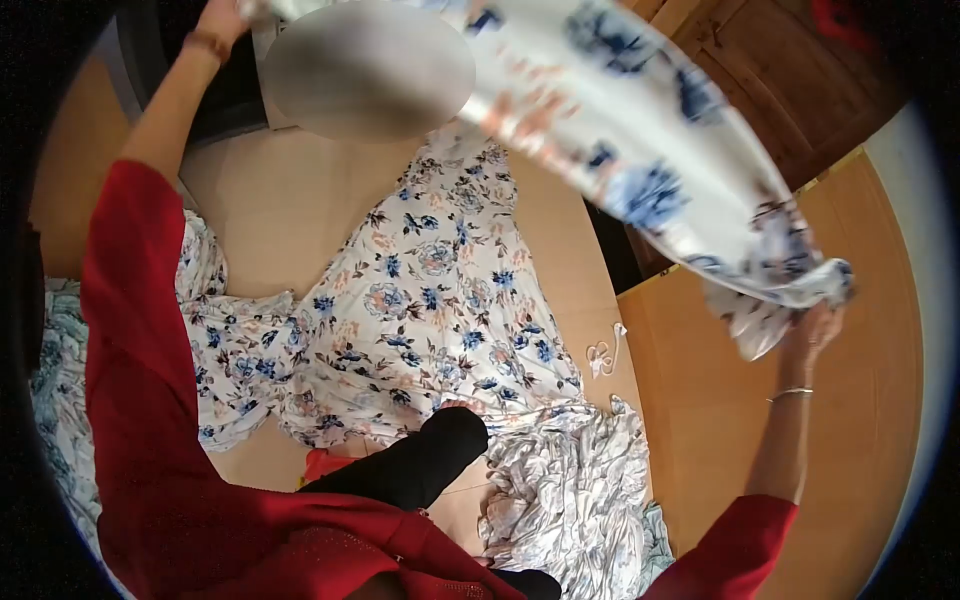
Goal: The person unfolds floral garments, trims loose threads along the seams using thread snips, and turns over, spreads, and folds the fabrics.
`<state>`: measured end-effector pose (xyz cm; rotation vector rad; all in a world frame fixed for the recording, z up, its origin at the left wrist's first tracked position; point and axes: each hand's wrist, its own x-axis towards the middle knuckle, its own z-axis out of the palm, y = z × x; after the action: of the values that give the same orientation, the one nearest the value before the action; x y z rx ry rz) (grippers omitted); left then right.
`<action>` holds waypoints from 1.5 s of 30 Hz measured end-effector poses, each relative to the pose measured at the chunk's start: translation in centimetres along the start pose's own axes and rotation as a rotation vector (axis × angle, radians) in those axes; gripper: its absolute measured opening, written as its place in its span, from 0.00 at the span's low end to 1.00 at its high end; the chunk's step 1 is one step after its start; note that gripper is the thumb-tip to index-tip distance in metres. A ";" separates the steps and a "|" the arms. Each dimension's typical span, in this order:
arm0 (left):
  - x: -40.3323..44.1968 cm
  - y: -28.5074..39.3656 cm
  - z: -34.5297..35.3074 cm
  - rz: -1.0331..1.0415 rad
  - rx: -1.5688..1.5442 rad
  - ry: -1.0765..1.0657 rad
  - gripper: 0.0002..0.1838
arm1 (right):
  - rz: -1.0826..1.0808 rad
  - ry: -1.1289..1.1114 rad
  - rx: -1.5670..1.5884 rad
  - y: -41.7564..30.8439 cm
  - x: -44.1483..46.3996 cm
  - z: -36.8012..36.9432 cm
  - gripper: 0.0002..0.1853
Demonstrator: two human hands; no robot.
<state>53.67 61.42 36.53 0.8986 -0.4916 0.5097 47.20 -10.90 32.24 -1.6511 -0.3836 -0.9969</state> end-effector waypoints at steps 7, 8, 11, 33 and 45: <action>-17.1 -6.9 -21.9 -0.679 -0.003 0.204 0.17 | 0.313 -0.232 -0.437 13.3 -16.5 6.8 0.20; -20.6 -9.1 -24.5 -0.691 0.112 0.352 0.17 | 0.171 -0.302 -0.618 17.2 -19.3 6.2 0.20; -28.5 -13.6 -25.6 -0.913 0.256 0.639 0.16 | 0.510 -0.369 -0.698 21.2 -26.8 7.6 0.20; -51.3 -15.0 -29.8 -1.558 1.593 -0.159 0.24 | 0.785 -0.990 -1.305 25.2 -43.3 1.1 0.09; -63.5 -16.0 -42.4 -1.716 1.599 -0.233 0.19 | 0.924 -0.921 -1.412 28.6 -47.3 -3.1 0.13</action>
<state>21.97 74.95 -33.40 2.4320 0.7607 -1.0270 37.88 -11.86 -22.31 -3.0294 0.6872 0.4830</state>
